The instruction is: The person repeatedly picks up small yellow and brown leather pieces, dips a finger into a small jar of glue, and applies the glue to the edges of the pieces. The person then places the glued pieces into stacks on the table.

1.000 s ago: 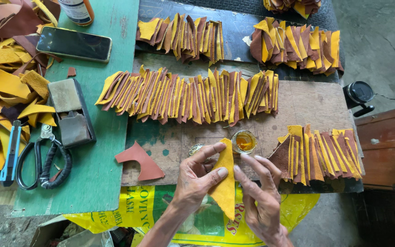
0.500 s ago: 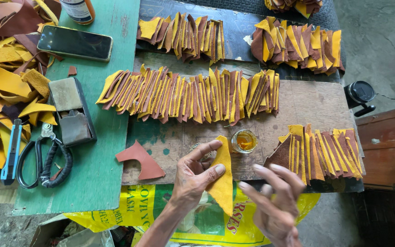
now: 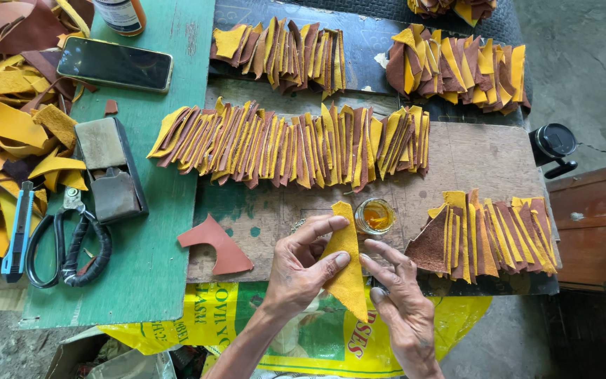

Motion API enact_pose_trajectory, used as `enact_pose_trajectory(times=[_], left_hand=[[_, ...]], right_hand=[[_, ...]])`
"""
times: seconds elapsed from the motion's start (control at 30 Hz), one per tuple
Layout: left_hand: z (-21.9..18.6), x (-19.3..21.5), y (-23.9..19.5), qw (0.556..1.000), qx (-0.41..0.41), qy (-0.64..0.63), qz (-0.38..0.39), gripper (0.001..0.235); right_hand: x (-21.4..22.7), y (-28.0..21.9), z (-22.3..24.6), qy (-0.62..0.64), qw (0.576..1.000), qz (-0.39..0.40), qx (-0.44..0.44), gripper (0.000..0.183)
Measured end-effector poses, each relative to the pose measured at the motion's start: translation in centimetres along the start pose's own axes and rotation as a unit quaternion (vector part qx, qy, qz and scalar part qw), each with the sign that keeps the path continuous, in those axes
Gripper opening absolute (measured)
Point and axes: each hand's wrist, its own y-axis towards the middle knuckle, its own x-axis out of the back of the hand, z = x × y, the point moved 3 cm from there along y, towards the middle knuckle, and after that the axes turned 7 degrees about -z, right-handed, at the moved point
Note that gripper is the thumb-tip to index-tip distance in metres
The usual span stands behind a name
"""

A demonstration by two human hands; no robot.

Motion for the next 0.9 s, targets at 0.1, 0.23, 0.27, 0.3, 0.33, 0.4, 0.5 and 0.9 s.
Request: enact_pose_trajectory(times=[0.1,0.23,0.27,0.3,0.33,0.4,0.5,0.9], left_hand=[[0.1,0.1,0.0,1.0,0.006,-0.012,0.003,0.046],[0.4,0.2,0.1,1.0,0.004,-0.019,-0.001,0.046],[0.4,0.2,0.2,1.0,-0.001,-0.022,-0.004,0.047],[0.4,0.3,0.2,1.0,-0.007,-0.024,-0.007,0.047],[0.5,0.4,0.2,1.0,-0.008,-0.024,-0.01,0.048],[0.5,0.6,0.3,1.0,-0.011,-0.025,-0.015,0.049],[0.4,0.5,0.3,0.999,-0.012,-0.037,-0.002,0.05],[-0.8,0.2,0.3,0.999,-0.01,-0.052,0.006,0.064]], right_hand=[[0.1,0.0,0.0,0.016,1.0,-0.017,0.01,0.053],[0.0,-0.4,-0.5,0.029,1.0,-0.008,0.002,0.051],[0.0,-0.5,-0.5,0.026,1.0,-0.011,0.008,0.052],[0.0,-0.6,-0.6,0.023,1.0,-0.014,0.014,0.053],[0.0,-0.7,-0.7,0.017,1.0,-0.011,0.01,0.054],[-0.1,-1.0,-0.8,0.005,1.0,-0.006,0.002,0.056],[-0.1,-1.2,-0.8,-0.006,1.0,-0.003,0.002,0.056],[0.0,-1.1,2.1,-0.143,0.965,-0.115,0.189,0.041]])
